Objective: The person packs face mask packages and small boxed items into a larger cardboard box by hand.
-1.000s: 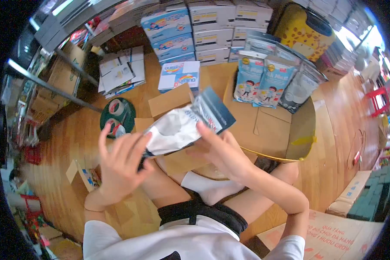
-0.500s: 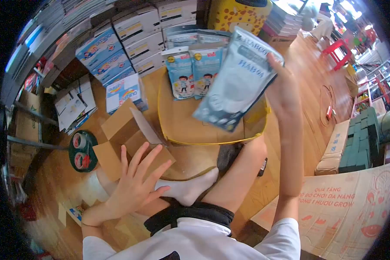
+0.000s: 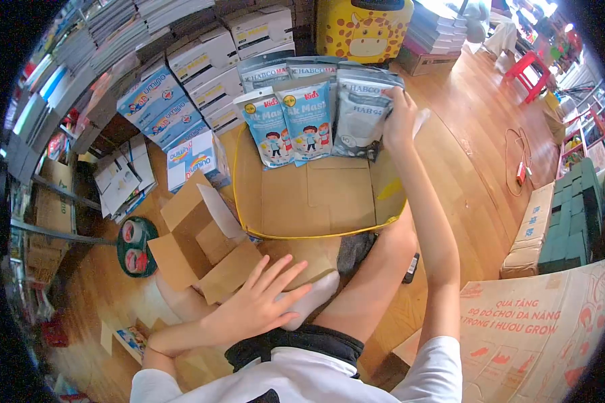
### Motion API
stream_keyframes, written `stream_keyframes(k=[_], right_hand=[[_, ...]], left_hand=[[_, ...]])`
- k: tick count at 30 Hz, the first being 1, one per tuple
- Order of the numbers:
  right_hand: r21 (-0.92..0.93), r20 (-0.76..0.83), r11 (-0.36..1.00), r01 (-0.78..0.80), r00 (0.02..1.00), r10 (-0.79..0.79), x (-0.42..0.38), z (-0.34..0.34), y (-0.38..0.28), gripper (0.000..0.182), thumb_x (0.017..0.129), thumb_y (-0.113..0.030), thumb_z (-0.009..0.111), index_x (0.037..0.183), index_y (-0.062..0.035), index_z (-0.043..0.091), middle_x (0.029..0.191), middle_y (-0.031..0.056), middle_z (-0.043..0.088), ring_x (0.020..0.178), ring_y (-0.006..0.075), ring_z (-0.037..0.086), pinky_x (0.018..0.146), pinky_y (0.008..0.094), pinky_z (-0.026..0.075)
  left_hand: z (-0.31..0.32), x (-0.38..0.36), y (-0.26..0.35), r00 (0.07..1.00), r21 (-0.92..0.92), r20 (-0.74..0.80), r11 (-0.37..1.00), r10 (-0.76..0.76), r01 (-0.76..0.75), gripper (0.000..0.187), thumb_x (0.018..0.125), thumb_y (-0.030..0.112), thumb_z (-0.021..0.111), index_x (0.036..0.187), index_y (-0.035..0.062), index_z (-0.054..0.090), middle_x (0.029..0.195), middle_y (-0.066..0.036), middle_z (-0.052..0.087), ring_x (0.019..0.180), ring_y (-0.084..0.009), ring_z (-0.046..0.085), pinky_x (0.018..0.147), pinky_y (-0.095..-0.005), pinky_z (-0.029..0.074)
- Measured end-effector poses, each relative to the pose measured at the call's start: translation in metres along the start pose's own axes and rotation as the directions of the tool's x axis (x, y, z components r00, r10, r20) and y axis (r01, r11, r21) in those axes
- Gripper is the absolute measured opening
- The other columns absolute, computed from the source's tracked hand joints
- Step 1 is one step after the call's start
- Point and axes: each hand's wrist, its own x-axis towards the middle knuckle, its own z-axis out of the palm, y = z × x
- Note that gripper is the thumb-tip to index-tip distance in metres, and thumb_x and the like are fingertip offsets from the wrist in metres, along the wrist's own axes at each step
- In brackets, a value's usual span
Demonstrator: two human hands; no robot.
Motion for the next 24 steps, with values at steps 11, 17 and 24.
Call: stream_keyframes(k=[11,17,24], right_hand=[[-0.357,-0.077,0.928,0.102,0.988,-0.138,-0.018,0.004,0.005,0.038,0.083,-0.012,0.070,0.115,0.0022,0.052,0.106,0.0075,0.058,0.092,0.0151,0.056,0.082,0.0281,0.046],[-0.399,-0.078,0.913,0.080,0.990,-0.121,-0.024,0.005,-0.002,0.058,0.080,-0.013,0.075,0.128,-0.0009,0.044,0.122,0.0121,0.051,0.108,0.0210,0.053,0.091,0.0317,0.044],[-0.376,-0.155,0.893,0.248,0.933,-0.324,-0.090,0.037,-0.062,0.056,0.086,-0.006,0.067,0.134,-0.0002,0.039,0.135,0.0169,0.043,0.126,0.0264,0.044,0.104,0.0360,0.041]], left_hand=[[0.004,-0.025,-0.014,0.994,0.016,0.098,0.999,-0.046,0.045,0.053,0.087,0.033,0.066,0.132,0.0101,0.050,0.147,-0.018,0.036,0.137,-0.0363,0.033,0.111,-0.0576,0.026],[0.006,-0.037,-0.023,0.996,0.010,0.046,0.997,-0.072,0.072,0.052,0.086,0.034,0.066,0.131,0.0119,0.051,0.147,-0.015,0.038,0.136,-0.0353,0.035,0.111,-0.0585,0.026],[-0.027,-0.089,-0.075,0.713,-0.116,-0.405,0.806,-0.572,0.580,0.059,0.085,0.030,0.068,0.134,0.0046,0.047,0.141,-0.018,0.044,0.132,-0.0388,0.038,0.109,-0.0482,0.032]])
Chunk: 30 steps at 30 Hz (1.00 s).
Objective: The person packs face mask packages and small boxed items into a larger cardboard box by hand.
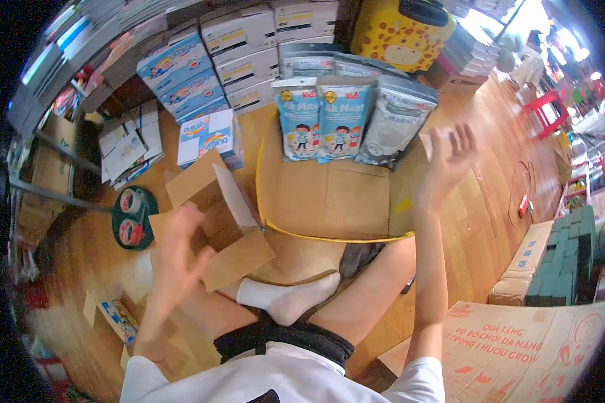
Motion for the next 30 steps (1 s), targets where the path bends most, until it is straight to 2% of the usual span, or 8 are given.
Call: stream_keyframes(k=[3,5,9,13,18,23,25,30], right_hand=[[0.121,-0.012,0.993,0.001,1.000,0.001,-0.031,-0.007,-0.029,0.054,0.087,-0.003,0.064,0.135,-0.0007,0.040,0.134,0.0149,0.046,0.123,0.0265,0.046,0.104,0.0376,0.041],[0.167,0.065,0.985,0.029,0.997,-0.040,-0.055,-0.015,-0.038,0.050,0.089,-0.003,0.060,0.134,0.0001,0.040,0.134,0.0158,0.047,0.122,0.0279,0.048,0.104,0.0411,0.043],[0.212,0.136,0.977,-0.036,0.991,0.007,-0.115,-0.005,-0.068,0.043,0.092,-0.009,0.053,0.132,0.0019,0.041,0.132,0.0160,0.047,0.121,0.0293,0.049,0.105,0.0517,0.042],[0.302,0.274,0.929,-0.215,0.953,0.132,-0.144,-0.003,-0.067,0.039,0.094,-0.014,0.051,0.129,0.0026,0.044,0.128,0.0150,0.048,0.120,0.0296,0.049,0.104,0.0566,0.041],[0.159,0.346,0.969,-0.191,0.930,0.126,-0.145,-0.003,-0.070,0.034,0.097,-0.020,0.045,0.121,0.0032,0.052,0.125,0.0133,0.050,0.119,0.0275,0.049,0.104,0.0545,0.040],[0.135,0.404,0.968,-0.212,0.904,0.142,-0.127,-0.020,-0.047,0.033,0.098,-0.020,0.043,0.119,0.0036,0.054,0.120,0.0130,0.052,0.118,0.0275,0.049,0.106,0.0491,0.041],[0.078,0.436,0.974,-0.213,0.886,0.159,-0.137,-0.010,-0.053,0.032,0.098,-0.019,0.043,0.118,0.0039,0.054,0.121,0.0128,0.052,0.117,0.0277,0.050,0.106,0.0477,0.041],[0.100,0.483,0.962,-0.255,0.858,0.177,-0.159,0.008,-0.059,0.030,0.098,-0.017,0.044,0.118,0.0037,0.052,0.117,0.0143,0.053,0.113,0.0263,0.050,0.104,0.0454,0.040]], left_hand=[[0.005,-0.027,-0.068,0.822,0.051,-0.333,0.861,-0.463,0.506,0.068,0.085,0.033,0.070,0.134,-0.0051,0.043,0.137,-0.024,0.045,0.127,-0.0408,0.043,0.103,-0.0445,0.038],[0.018,-0.065,-0.131,0.763,0.196,-0.292,0.745,-0.576,0.637,0.069,0.082,0.039,0.073,0.125,-0.0104,0.050,0.122,-0.027,0.056,0.113,-0.0395,0.054,0.092,-0.0450,0.045],[0.047,-0.106,-0.177,0.551,-0.169,0.285,0.524,-0.784,0.835,0.054,0.085,0.043,0.072,0.106,-0.0065,0.064,0.088,-0.018,0.068,0.079,-0.0230,0.064,0.069,-0.0366,0.050],[0.073,-0.106,-0.156,0.702,-0.754,0.290,0.296,-0.650,0.586,0.042,0.094,0.036,0.061,0.111,-0.0021,0.065,0.105,-0.006,0.068,0.094,-0.0093,0.061,0.080,-0.0249,0.048],[0.043,-0.102,-0.139,0.493,-0.980,0.161,-0.080,-0.855,0.181,0.031,0.093,0.021,0.060,0.119,0.0030,0.063,0.115,-0.008,0.064,0.108,-0.0145,0.059,0.093,-0.0321,0.045],[-0.056,-0.139,-0.119,0.041,-0.887,-0.115,0.084,-0.993,-0.454,0.044,0.091,0.027,0.056,0.132,0.0126,0.054,0.121,-0.013,0.059,0.116,-0.0227,0.052,0.098,-0.0417,0.043],[-0.095,-0.177,-0.129,0.072,-0.739,-0.248,0.141,-0.966,-0.659,0.037,0.096,0.027,0.051,0.128,0.0092,0.052,0.113,-0.013,0.060,0.105,-0.0241,0.054,0.094,-0.0411,0.044],[-0.137,-0.263,-0.126,-0.298,-0.676,-0.593,0.663,-0.748,-0.321,0.039,0.097,0.034,0.054,0.120,0.0028,0.050,0.114,-0.011,0.055,0.105,-0.0218,0.051,0.092,-0.0375,0.041]])
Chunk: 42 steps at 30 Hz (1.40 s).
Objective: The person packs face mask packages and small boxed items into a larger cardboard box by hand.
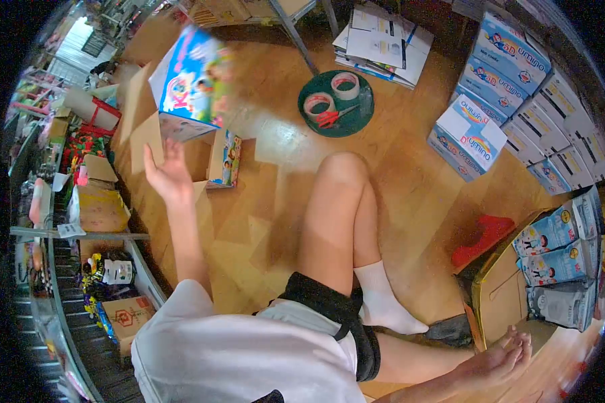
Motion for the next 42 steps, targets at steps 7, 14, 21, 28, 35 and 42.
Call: stream_keyframes(k=[7,14,21,28,35,42], right_hand=[[0.085,0.049,0.989,-0.120,0.992,0.116,0.006,0.012,0.006,0.027,0.097,-0.015,0.046,0.116,0.0040,0.052,0.115,0.0156,0.056,0.108,0.0272,0.054,0.097,0.0436,0.044],[0.049,0.009,0.989,-0.139,0.990,0.139,-0.006,-0.012,0.011,0.021,0.095,-0.013,0.051,0.111,0.0000,0.055,0.108,0.0119,0.057,0.104,0.0218,0.055,0.093,0.0397,0.045],[0.187,0.022,0.964,-0.191,0.981,0.191,-0.030,0.018,-0.005,0.014,0.094,-0.005,0.049,0.105,0.0010,0.054,0.101,0.0125,0.055,0.089,0.0215,0.053,0.079,0.0325,0.044],[0.081,0.038,0.972,-0.223,0.975,0.220,-0.044,0.005,-0.028,0.010,0.095,-0.007,0.049,0.095,0.0002,0.056,0.091,0.0115,0.056,0.082,0.0204,0.053,0.075,0.0323,0.043],[0.168,0.116,0.889,-0.426,0.904,0.411,-0.060,-0.032,-0.012,0.010,0.095,-0.006,0.050,0.096,0.0009,0.056,0.092,0.0121,0.058,0.082,0.0196,0.056,0.077,0.0324,0.045],[0.020,0.416,0.889,-0.458,0.812,0.409,-0.048,0.001,-0.008,0.013,0.096,-0.006,0.051,0.101,0.0031,0.058,0.102,0.0127,0.063,0.089,0.0184,0.059,0.081,0.0305,0.047]], left_hand=[[-0.175,0.075,-0.060,0.919,0.315,-0.367,0.910,-0.145,0.269,0.060,0.094,0.042,0.057,0.140,0.0075,0.039,0.137,-0.013,0.044,0.125,-0.0260,0.044,0.104,-0.0429,0.034],[-0.122,0.034,-0.084,0.791,0.131,-0.469,0.855,-0.393,0.502,0.077,0.092,0.055,0.052,0.149,0.0097,0.026,0.150,-0.011,0.033,0.129,-0.0283,0.043,0.102,-0.0451,0.038],[0.059,-0.124,-0.220,0.628,0.580,0.307,0.664,-0.715,0.471,0.053,0.095,0.035,0.057,0.138,0.0079,0.040,0.129,-0.008,0.051,0.109,-0.0237,0.058,0.096,-0.0407,0.046],[0.218,-0.167,-0.437,0.441,0.798,0.574,0.592,-0.690,-0.114,0.108,0.069,0.061,0.077,0.142,-0.0032,0.028,0.139,-0.023,0.044,0.115,-0.0307,0.055,0.091,-0.0403,0.048],[0.231,-0.201,-0.428,0.335,0.450,0.830,0.183,-0.445,-0.874,0.105,0.073,0.066,0.066,0.139,-0.0096,0.034,0.126,-0.031,0.047,0.123,-0.0376,0.047,0.091,-0.0462,0.046],[0.190,-0.203,-0.327,0.279,0.538,0.797,0.420,-0.536,-0.731,0.094,0.074,0.047,0.074,0.134,-0.0120,0.031,0.115,-0.031,0.053,0.104,-0.0469,0.056,0.087,-0.0510,0.049]])
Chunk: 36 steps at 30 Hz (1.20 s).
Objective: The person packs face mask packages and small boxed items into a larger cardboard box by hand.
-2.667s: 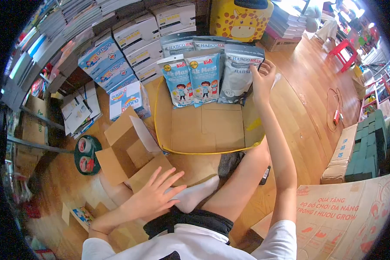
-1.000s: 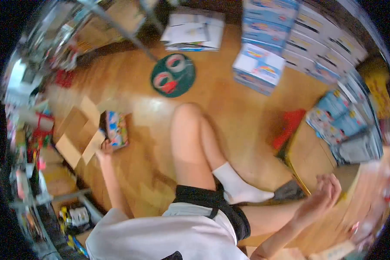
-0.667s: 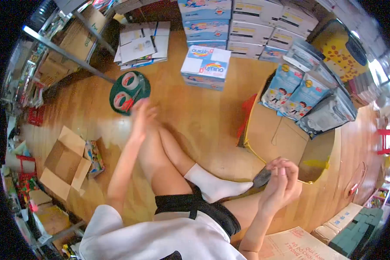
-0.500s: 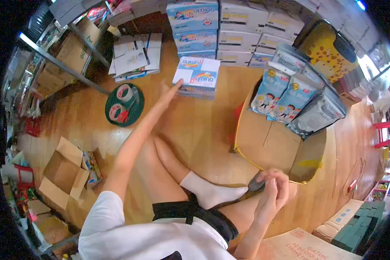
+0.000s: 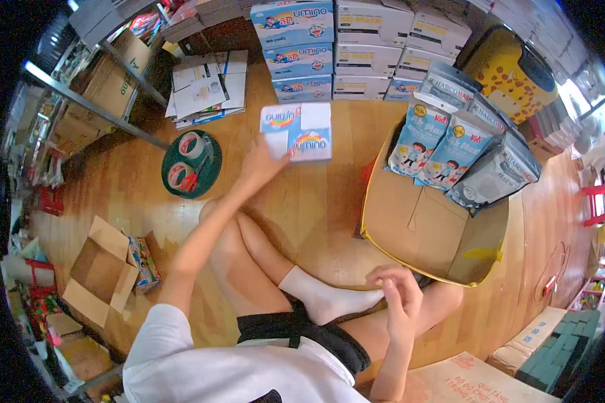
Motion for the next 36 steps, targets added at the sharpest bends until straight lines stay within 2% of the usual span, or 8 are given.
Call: stream_keyframes(k=[3,8,12,14,18,24,30,36], right_hand=[[-0.080,0.175,0.995,-0.052,0.982,0.065,0.018,0.020,-0.001,0.015,0.094,-0.003,0.053,0.107,0.0035,0.059,0.103,0.0111,0.063,0.092,0.0171,0.060,0.085,0.0311,0.048],[-0.391,0.429,0.920,-0.023,0.880,0.204,0.047,0.060,0.019,0.024,0.090,-0.003,0.058,0.114,0.0007,0.059,0.110,0.0130,0.062,0.096,0.0237,0.061,0.088,0.0327,0.048],[-0.686,0.493,0.609,0.398,0.870,-0.014,0.064,0.061,0.091,0.046,0.081,-0.002,0.065,0.126,-0.0045,0.053,0.135,0.0145,0.050,0.107,0.0327,0.057,0.094,0.0388,0.047],[-0.787,0.519,0.450,0.422,0.847,0.113,0.073,0.062,0.100,0.060,0.076,-0.002,0.068,0.133,-0.0068,0.047,0.145,0.0122,0.039,0.110,0.0356,0.054,0.095,0.0428,0.046],[-0.831,0.555,0.240,0.502,0.781,0.287,0.088,0.074,0.094,0.079,0.072,-0.002,0.072,0.142,-0.0115,0.037,0.154,0.0070,0.028,0.115,0.0380,0.052,0.097,0.0471,0.045],[-0.813,0.574,0.281,0.510,0.782,0.242,0.103,0.075,0.117,0.063,0.082,-0.002,0.058,0.142,-0.0096,0.041,0.153,0.0105,0.030,0.117,0.0371,0.051,0.101,0.0545,0.040],[-0.785,0.613,0.288,0.548,0.756,0.230,0.117,0.078,0.111,0.080,0.063,-0.005,0.079,0.136,-0.0095,0.044,0.141,0.0111,0.040,0.120,0.0370,0.050,0.098,0.0472,0.042],[-0.777,0.630,0.225,0.588,0.722,0.287,0.126,0.092,0.114,0.073,0.063,-0.006,0.077,0.130,-0.0081,0.048,0.135,0.0107,0.043,0.120,0.0328,0.048,0.097,0.0465,0.042]], left_hand=[[-0.040,-0.072,0.038,0.958,0.063,0.187,0.976,-0.217,0.209,0.100,0.075,0.051,0.073,0.140,-0.0092,0.026,0.121,-0.037,0.052,0.108,-0.0473,0.057,0.092,-0.0513,0.048],[-0.058,-0.152,0.046,0.701,0.165,0.693,0.983,-0.172,0.079,0.103,0.078,0.057,0.069,0.143,-0.0095,0.024,0.123,-0.038,0.048,0.099,-0.0508,0.060,0.081,-0.0504,0.052],[-0.059,-0.146,0.038,0.886,0.017,0.454,0.992,0.100,-0.121,0.090,0.083,0.049,0.068,0.141,-0.0068,0.028,0.121,-0.029,0.055,0.109,-0.0464,0.055,0.093,-0.0495,0.046],[-0.045,-0.128,0.026,0.926,0.084,0.264,0.950,0.271,-0.302,0.085,0.082,0.044,0.071,0.139,-0.0060,0.033,0.130,-0.025,0.049,0.117,-0.0442,0.050,0.097,-0.0488,0.043],[-0.012,-0.128,0.016,0.859,0.050,0.242,0.878,0.452,-0.476,0.076,0.081,0.036,0.071,0.138,-0.0018,0.038,0.139,-0.023,0.038,0.126,-0.0424,0.040,0.101,-0.0511,0.039],[-0.017,-0.131,0.001,0.839,0.083,0.309,0.866,0.447,-0.492,0.073,0.085,0.035,0.068,0.141,0.0007,0.037,0.147,-0.024,0.031,0.126,-0.0414,0.040,0.101,-0.0506,0.040],[0.006,-0.143,-0.015,0.811,0.325,0.159,0.746,0.562,-0.581,0.072,0.082,0.034,0.068,0.140,0.0018,0.040,0.140,-0.027,0.038,0.115,-0.0412,0.047,0.096,-0.0480,0.045],[-0.011,-0.141,-0.010,0.848,0.386,0.325,0.760,0.418,-0.523,0.071,0.082,0.025,0.064,0.144,0.0080,0.035,0.137,-0.029,0.039,0.115,-0.0467,0.048,0.094,-0.0532,0.047]])
